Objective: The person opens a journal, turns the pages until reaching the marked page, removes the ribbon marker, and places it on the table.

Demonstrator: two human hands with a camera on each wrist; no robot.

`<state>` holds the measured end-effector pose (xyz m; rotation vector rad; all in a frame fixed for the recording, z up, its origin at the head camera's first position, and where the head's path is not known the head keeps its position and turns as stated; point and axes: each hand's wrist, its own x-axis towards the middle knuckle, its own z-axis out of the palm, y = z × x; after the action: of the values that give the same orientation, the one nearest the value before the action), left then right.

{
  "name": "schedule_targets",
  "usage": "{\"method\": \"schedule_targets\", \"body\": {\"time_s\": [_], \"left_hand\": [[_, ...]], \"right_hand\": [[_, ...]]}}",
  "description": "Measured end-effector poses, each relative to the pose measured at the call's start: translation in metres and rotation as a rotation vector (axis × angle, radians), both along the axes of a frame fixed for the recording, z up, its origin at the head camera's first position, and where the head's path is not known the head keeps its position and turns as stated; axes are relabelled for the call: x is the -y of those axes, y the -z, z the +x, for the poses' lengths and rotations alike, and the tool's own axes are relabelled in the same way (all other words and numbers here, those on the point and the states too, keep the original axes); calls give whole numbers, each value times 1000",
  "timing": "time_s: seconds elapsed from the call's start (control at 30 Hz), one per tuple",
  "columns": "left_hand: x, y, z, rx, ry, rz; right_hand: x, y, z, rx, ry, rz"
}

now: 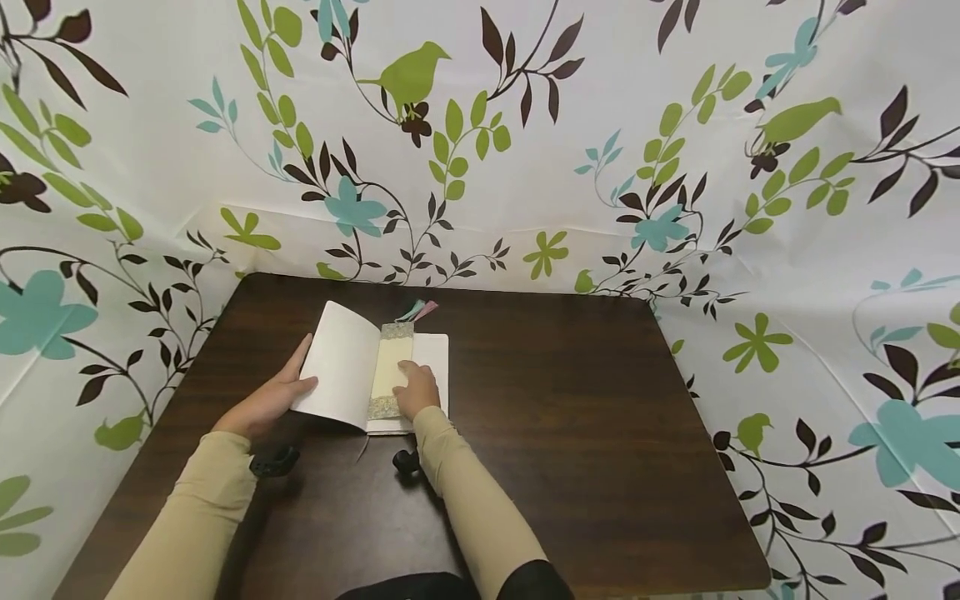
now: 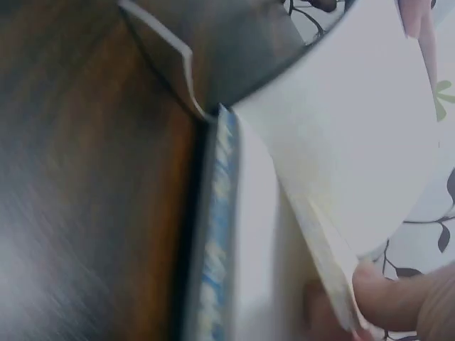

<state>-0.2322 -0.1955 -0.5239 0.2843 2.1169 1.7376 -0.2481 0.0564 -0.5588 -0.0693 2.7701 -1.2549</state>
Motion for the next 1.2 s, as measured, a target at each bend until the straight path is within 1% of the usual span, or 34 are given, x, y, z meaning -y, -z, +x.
{"method": "schedule_targets", "body": {"time_s": [0.07, 0.17, 0.23, 0.3, 0.4, 0.53, 0.63, 0.7, 0.77, 0.83, 0.93, 1.0, 1.07, 1.2], "left_hand": [[1, 0, 0, 5, -8, 5], [2, 0, 2, 11, -17, 10], [2, 1, 2, 14, -18, 15], [3, 1, 3, 14, -16, 11], [4, 3, 2, 9, -13, 3], [3, 2, 0, -2, -5, -9], [3, 3, 0, -7, 0, -14], [4, 4, 0, -5, -2, -14], [5, 5, 0, -2, -5, -15], [5, 5, 0, 0, -7, -14], [4, 5, 0, 5, -12, -15], [4, 5, 0, 8, -15, -13], [5, 6, 1, 14, -23, -11], [5, 2, 2, 2, -23, -16]], "right_hand": [[-2, -2, -4, 8, -41, 5], [-11, -5, -7, 23, -85, -16], [-25, -8, -9, 16, -100, -31], [-50, -10, -12, 0, -100, -38], [-107, -14, -16, -31, -69, -58], [-207, -16, -18, -68, -9, -29], [-280, -13, -14, -58, 37, 70], [-321, -8, -9, -25, 77, 146], [-356, -5, -4, 18, 111, 244], [-384, 0, 0, 64, 135, 331], [-413, 4, 2, 96, 151, 461], [-424, 6, 1, 100, 151, 516], [-428, 6, 1, 106, 161, 552], [-426, 3, 2, 133, 204, 603]]}}
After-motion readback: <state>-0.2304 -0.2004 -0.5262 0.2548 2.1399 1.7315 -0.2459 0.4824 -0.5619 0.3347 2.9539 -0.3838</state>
